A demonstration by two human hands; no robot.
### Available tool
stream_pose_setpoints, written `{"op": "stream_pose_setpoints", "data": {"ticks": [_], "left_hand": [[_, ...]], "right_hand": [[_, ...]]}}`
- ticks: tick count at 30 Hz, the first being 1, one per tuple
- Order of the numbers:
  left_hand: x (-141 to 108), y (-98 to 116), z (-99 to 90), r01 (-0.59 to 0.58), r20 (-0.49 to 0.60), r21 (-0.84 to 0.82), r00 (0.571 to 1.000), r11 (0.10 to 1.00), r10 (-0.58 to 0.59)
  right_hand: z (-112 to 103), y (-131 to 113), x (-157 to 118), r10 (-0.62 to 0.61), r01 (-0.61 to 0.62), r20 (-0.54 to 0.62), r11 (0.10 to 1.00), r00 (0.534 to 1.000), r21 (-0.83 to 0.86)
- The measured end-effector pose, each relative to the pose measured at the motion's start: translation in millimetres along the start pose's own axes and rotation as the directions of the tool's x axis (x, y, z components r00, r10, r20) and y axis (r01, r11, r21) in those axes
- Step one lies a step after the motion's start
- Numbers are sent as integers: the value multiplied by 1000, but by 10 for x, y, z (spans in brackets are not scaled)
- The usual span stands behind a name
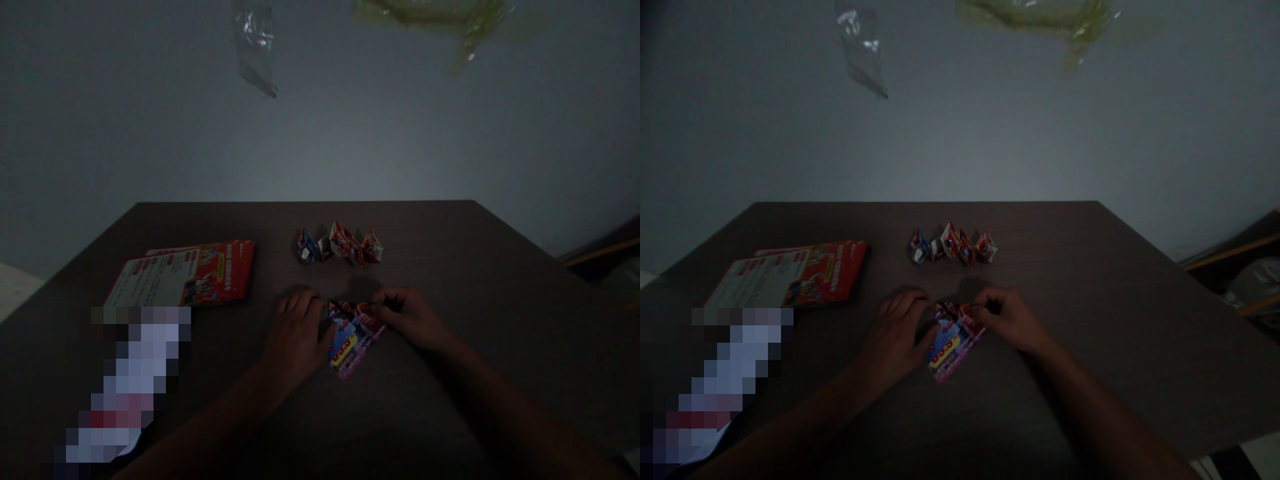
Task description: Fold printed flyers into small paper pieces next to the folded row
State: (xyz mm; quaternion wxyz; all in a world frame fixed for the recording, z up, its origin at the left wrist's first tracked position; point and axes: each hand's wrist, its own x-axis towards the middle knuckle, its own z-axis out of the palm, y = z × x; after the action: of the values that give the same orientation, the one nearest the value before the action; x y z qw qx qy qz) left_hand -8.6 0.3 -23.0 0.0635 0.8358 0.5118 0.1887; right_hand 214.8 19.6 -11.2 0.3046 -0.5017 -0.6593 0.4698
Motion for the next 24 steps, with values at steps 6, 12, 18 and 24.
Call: {"op": "stream_pose_setpoints", "data": {"ticks": [6,12,18,24], "left_hand": [[10,7,-10,4,10,7,1000,1000,-4],[11,7,-10,2,11,22,1000,1000,-2],[15,7,-29,-9,0,6,1000,1000,9],[11,-15,-12,-79,19,-14,997,997,80]], "right_hand": [[53,-48,-36,-66,49,97,984,993,170],[73,-48,-35,-22,-18,118,947,993,322],[79,118,26,143,-169,95,899,985,403],[13,81,-7,303,-307,94,951,948,25]]}}
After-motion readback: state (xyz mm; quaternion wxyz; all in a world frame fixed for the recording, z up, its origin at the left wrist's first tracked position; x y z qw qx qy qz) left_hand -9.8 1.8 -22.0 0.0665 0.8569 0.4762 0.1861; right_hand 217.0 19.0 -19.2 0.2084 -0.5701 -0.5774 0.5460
